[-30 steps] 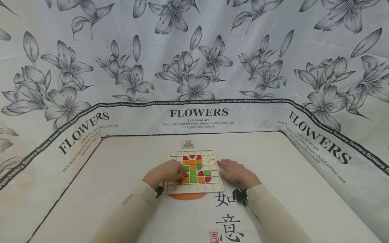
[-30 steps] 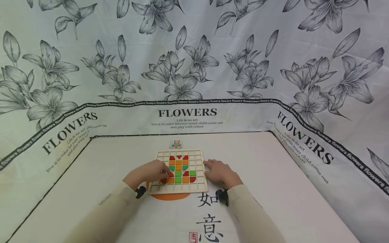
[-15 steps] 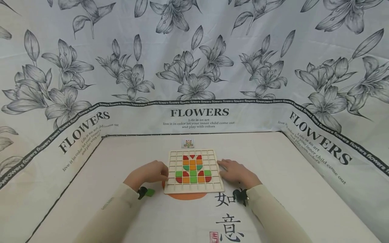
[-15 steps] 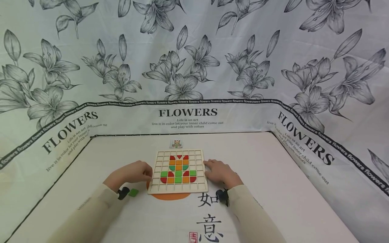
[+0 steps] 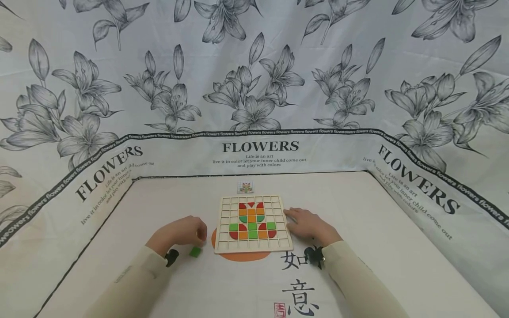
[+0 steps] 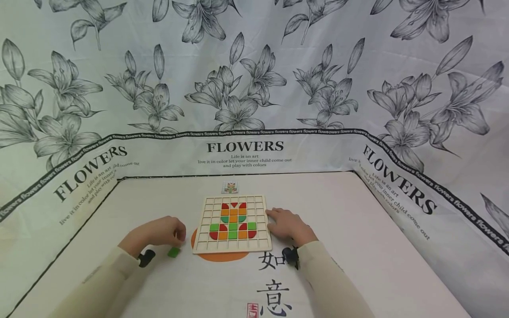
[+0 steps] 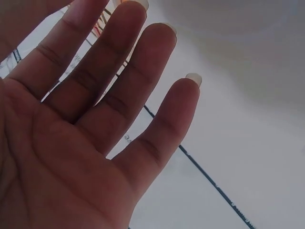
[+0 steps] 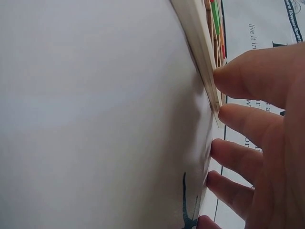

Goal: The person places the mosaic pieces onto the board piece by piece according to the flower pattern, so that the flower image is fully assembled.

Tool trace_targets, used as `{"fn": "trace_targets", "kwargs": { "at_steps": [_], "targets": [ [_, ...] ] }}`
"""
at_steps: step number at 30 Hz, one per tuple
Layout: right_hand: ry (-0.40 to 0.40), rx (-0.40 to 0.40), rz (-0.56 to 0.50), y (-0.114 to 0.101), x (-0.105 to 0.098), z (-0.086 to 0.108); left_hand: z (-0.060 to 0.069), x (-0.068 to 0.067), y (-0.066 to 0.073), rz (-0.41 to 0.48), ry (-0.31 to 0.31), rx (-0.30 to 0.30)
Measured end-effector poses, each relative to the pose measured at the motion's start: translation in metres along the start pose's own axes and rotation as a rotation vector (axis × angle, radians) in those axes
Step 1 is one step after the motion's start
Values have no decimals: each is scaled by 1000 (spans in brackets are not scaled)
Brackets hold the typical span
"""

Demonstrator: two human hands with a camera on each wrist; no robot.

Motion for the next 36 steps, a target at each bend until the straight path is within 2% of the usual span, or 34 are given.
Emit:
{"fn": "trace_targets", "kwargs": {
  "at_steps": [8,12,25,31,36],
  "targets": [
    [-1,5,0,0,1,-1,12,5,-8,14,-22,-36],
    [-1,6,-1,0,1,-1,15,8,-8,13,-32,-26],
    [7,-7,11,-1,-2,0,11,16,-14,22,-11,-15],
    [4,0,3,-1,-2,0,10,17,-12,19,1,16],
    [9,-2,12,-1,-1,0,9,13,-4,9,28,67]
  ]
}}
Point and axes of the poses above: each hand's wrist, its own z-axis away from the middle knuckle, its own x-axis out of the palm, y = z × x, the point moved 7 cm from there along -z, towards the middle knuckle, and after that the axes turned 6 degrees about -y, right-handed, at the moved point
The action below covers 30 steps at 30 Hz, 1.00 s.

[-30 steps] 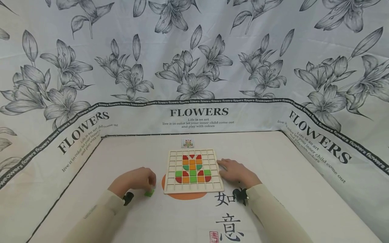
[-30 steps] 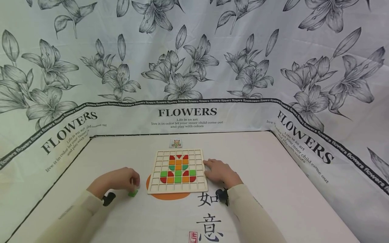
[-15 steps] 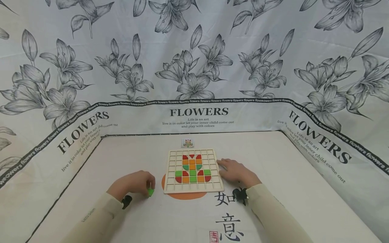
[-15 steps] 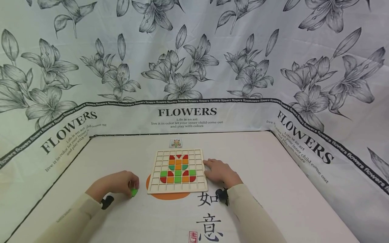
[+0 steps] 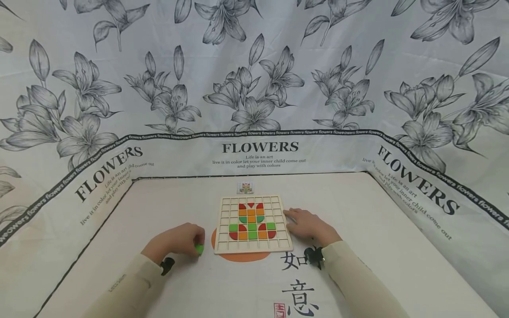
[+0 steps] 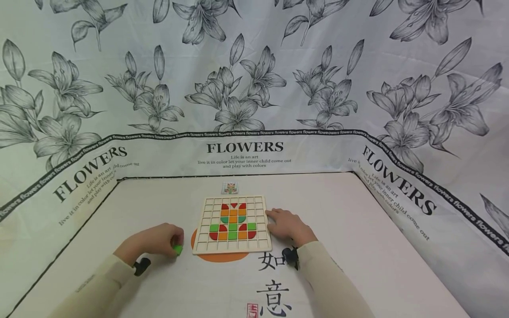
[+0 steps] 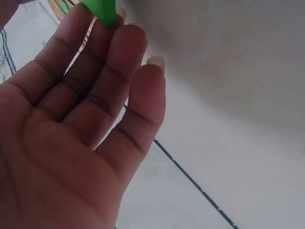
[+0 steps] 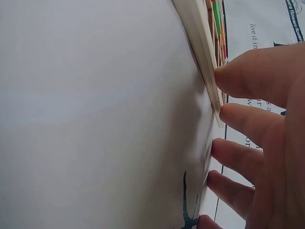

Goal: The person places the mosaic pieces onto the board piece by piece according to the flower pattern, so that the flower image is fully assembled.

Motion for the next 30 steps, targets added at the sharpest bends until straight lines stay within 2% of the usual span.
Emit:
{"fn": "trace_targets", "kwargs": {
  "at_steps": [7,17,30],
  "targets": [
    [2,-7,-8,-1,-2,2,-5,-4,17,27,17,26],
    [-4,-5,-16,0,-1,-1,-21,-7,48,42,41,127],
    [-3,-21,-7,0,-1,0,-47,2,79,39,57,147]
  ]
}}
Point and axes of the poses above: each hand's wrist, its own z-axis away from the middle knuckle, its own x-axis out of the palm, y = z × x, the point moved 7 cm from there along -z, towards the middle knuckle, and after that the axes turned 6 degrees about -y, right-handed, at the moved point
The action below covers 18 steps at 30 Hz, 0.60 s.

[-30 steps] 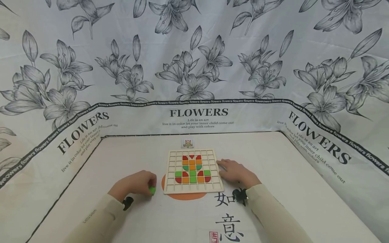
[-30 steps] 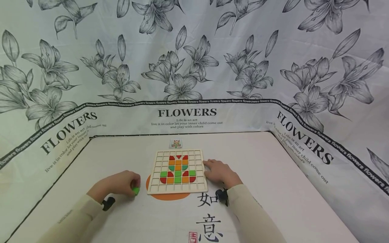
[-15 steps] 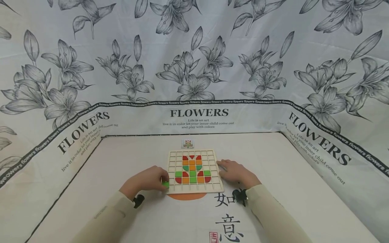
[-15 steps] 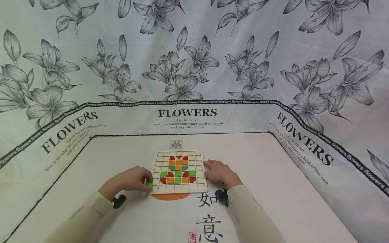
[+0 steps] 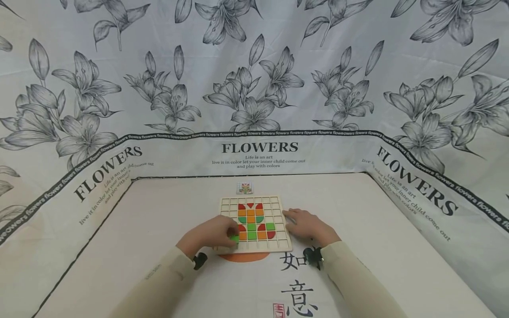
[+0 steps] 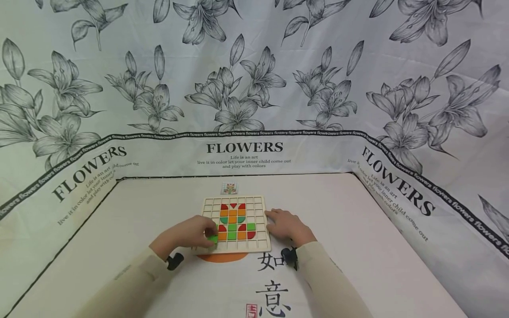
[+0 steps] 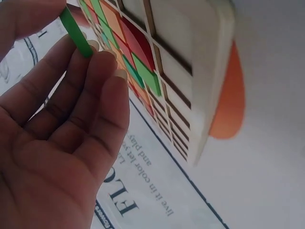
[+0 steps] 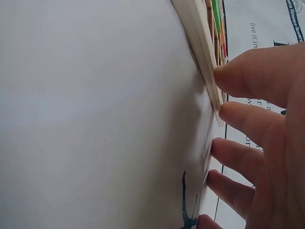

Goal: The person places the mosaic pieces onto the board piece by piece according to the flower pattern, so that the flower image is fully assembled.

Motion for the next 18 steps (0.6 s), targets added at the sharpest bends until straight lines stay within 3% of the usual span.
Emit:
{"fn": "trace_targets", "kwargs": {
  "at_steps": [8,18],
  "targets": [
    [-1,4,-5,1,1,0,-10,11,19,-2,-6,26],
    [-7,38,-17,5,5,-4,-17,26,34,-70,-5,74]
  ]
}}
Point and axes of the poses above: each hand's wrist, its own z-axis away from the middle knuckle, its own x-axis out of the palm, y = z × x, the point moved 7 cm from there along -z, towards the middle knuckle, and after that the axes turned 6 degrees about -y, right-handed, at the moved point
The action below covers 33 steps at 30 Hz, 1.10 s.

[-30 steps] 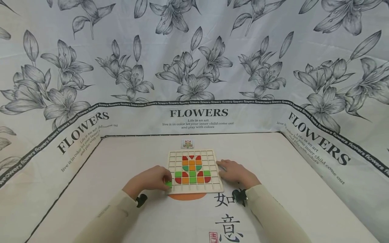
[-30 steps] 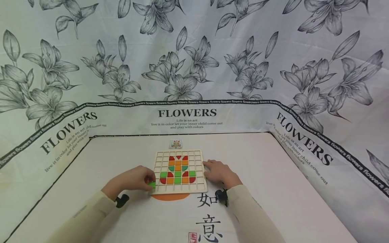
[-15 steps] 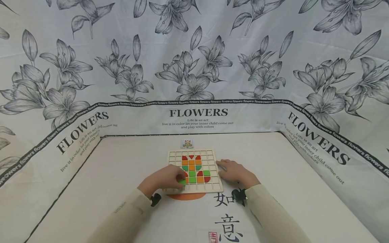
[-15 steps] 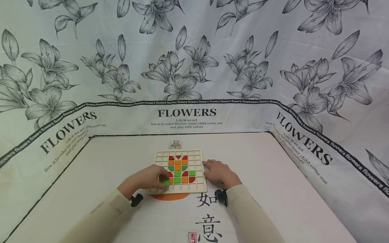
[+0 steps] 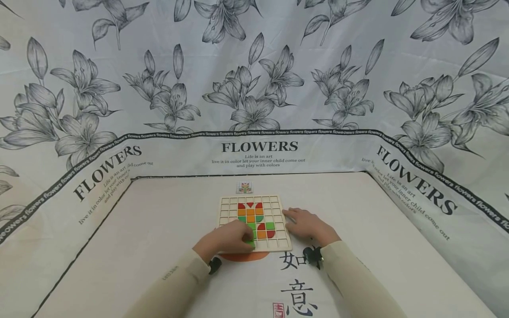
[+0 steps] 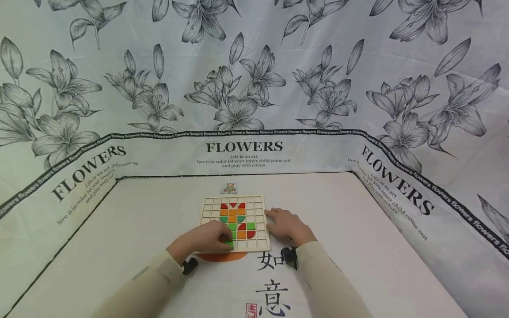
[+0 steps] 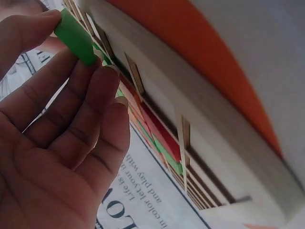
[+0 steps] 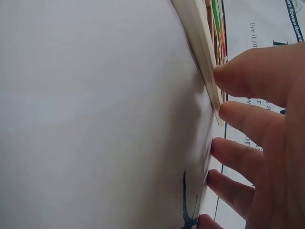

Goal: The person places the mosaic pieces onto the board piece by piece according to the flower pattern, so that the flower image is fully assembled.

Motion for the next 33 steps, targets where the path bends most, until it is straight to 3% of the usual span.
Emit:
{"fn": "trace_targets", "kwargs": {
  "at_steps": [13,25,33],
  "targets": [
    [-4,-7,0,-1,1,-1,-6,4,6,-48,6,42],
    [-14,-9,1,-1,1,-2,-6,2,3,-53,37,-21],
    [-19,-14,4,-1,-1,2,-7,2,2,-27,38,-17]
  ]
}}
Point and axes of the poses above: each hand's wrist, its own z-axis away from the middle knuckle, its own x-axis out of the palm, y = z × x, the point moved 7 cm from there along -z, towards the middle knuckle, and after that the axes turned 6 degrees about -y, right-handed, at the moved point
